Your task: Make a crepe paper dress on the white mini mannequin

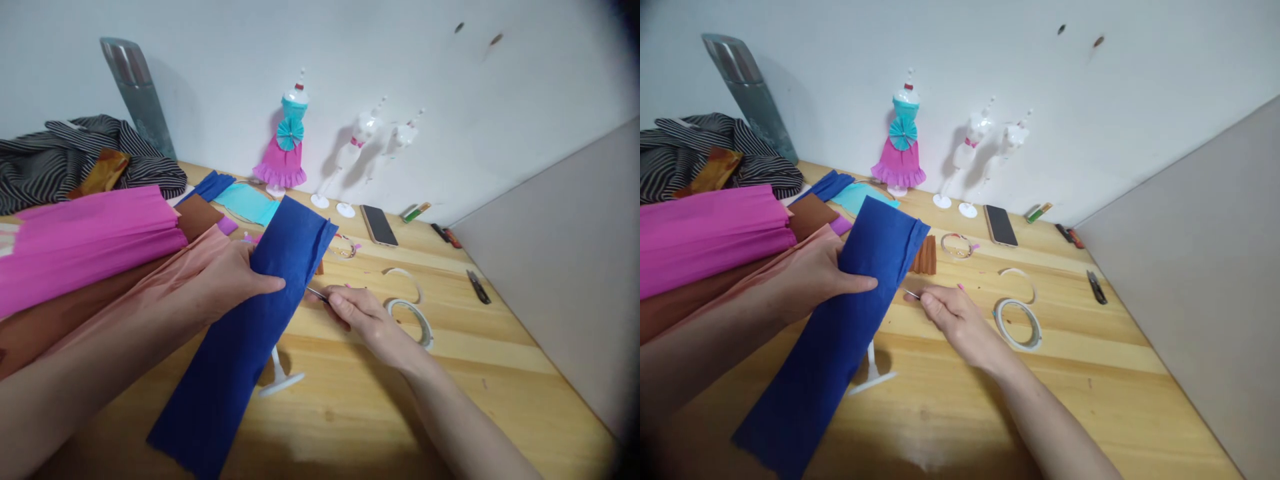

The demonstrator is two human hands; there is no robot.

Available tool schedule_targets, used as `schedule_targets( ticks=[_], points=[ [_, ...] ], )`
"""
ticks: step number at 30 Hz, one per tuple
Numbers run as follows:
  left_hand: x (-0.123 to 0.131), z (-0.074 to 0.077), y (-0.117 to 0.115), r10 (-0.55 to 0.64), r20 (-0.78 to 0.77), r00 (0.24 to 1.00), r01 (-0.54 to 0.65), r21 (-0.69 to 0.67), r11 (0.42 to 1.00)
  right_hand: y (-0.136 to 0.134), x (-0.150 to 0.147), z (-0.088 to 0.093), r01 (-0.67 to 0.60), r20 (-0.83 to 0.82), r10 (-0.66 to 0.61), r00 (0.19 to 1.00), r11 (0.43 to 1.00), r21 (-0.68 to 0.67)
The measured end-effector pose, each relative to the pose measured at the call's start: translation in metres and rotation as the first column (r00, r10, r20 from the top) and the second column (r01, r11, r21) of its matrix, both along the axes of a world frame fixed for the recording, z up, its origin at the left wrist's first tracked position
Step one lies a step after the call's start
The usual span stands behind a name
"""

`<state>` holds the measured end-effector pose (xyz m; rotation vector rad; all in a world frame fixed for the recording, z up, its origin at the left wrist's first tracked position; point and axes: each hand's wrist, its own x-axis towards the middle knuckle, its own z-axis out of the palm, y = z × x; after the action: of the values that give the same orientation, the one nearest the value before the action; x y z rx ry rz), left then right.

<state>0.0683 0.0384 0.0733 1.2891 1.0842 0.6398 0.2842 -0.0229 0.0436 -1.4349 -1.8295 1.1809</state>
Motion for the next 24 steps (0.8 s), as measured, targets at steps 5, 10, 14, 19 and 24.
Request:
schedule_targets(
  ticks=[5,10,14,19,24],
  points=[
    [0.0014,0.0021,-0.0014,0.020,-0.016,1.000,-0.020,0.031,0.999,0.0031,0.0007,-0.0023,-0.039,-0.149,0.021,0.989,0.992,-0.119],
    [0.0010,0.0006,-0.0048,-0.003,-0.105,0.994,0.011,0.083,0.996,0.0023,-0.0014,-0.0016,-0.043,-0.284,-0.035,0.958,0.964,-0.263],
    [0.0019,-0.0018,-0.0078,-0.007,-0.149,0.989,0.016,0.065,0.998,0.0019,-0.0033,-0.0019,-0.054,-0.318,-0.042,0.947,0.956,-0.288],
    [0.0035,-0.0064,-0.0089,-0.013,-0.173,0.985,0.032,0.113,0.993,0.0023,-0.0028,-0.0044,-0.055,-0.326,-0.045,0.944,0.956,-0.290],
    [0.0023,-0.0027,-0.0058,0.028,-0.198,0.980,0.009,0.186,0.983,0.0036,0.0009,-0.0040,-0.031,-0.252,-0.049,0.966,0.952,-0.305]
  ],
)
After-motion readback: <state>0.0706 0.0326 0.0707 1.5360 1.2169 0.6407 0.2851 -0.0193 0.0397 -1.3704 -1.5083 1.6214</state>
